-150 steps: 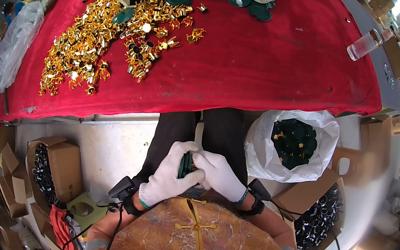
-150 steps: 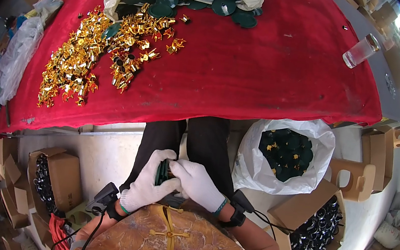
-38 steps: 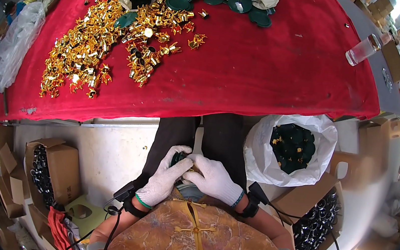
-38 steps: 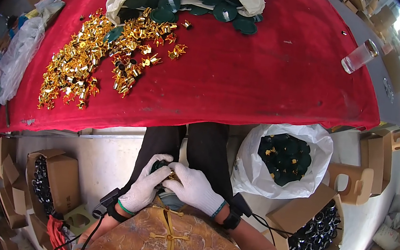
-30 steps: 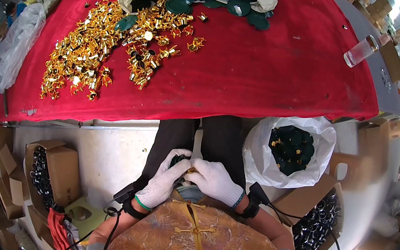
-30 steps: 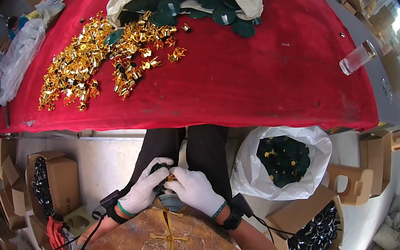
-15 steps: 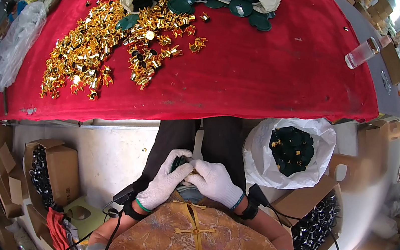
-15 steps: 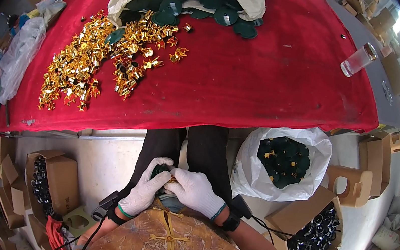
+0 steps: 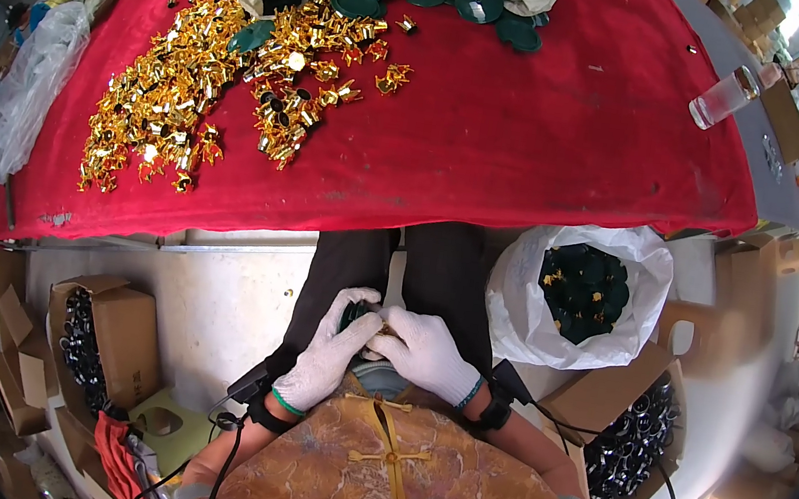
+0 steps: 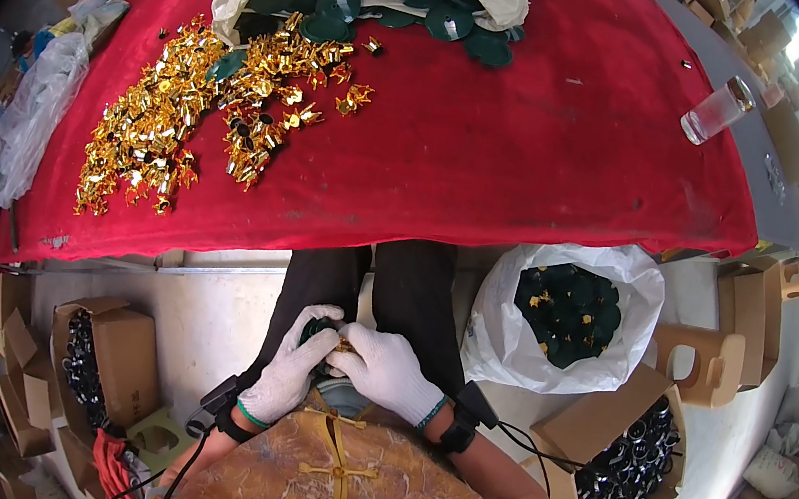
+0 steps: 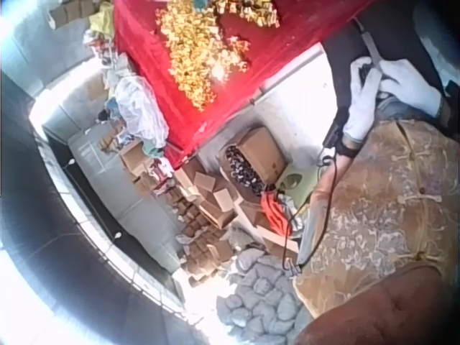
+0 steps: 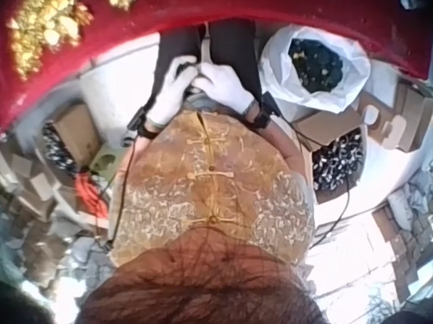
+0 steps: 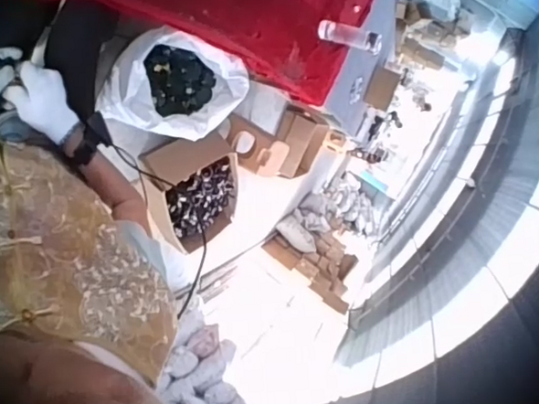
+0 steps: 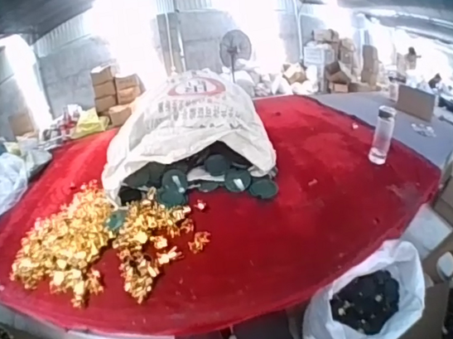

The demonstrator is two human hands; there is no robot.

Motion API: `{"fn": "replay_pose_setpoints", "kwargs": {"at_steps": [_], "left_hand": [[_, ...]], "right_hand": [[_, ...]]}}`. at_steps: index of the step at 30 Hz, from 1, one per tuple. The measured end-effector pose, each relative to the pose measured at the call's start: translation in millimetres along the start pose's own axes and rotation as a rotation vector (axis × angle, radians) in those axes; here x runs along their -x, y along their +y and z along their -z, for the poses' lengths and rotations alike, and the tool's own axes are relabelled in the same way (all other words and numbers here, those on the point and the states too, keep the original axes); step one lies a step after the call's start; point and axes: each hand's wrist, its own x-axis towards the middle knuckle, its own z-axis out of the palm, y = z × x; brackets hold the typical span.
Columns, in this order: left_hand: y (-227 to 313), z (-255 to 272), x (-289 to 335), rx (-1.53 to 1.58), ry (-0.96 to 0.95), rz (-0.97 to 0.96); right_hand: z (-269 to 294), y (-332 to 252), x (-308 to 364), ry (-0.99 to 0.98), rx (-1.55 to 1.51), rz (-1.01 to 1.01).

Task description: Manually assemble small plastic and fabric components at a factory workstation.

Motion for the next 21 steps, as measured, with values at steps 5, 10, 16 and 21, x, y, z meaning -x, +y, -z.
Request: {"fn": "replay_pose_setpoints", "kwargs": {"at_steps": [5, 10, 16, 21], "left_hand": [[-1.3, -2.3, -0.5, 0.004, 0.014, -0.024], [-3.4, -1.2, 0.3, 0.027, 0.01, -0.014], [-2.3, -1.9, 0.2, 0.06, 0.014, 0.011], [-0.1, -1.6, -1.1, 0.069, 0.01, 0.026]], "right_hand": [[-5.2, 4.5, 0.5, 0.03, 0.005, 0.008], [-3.0, 1.2, 1.1, 0.002, 0.002, -0.024], [-5.8, 4.2, 1.0, 0.028, -0.013, -0.002], [-1.1, 1.9, 0.5, 0.021, -0.007, -0.02]]}}
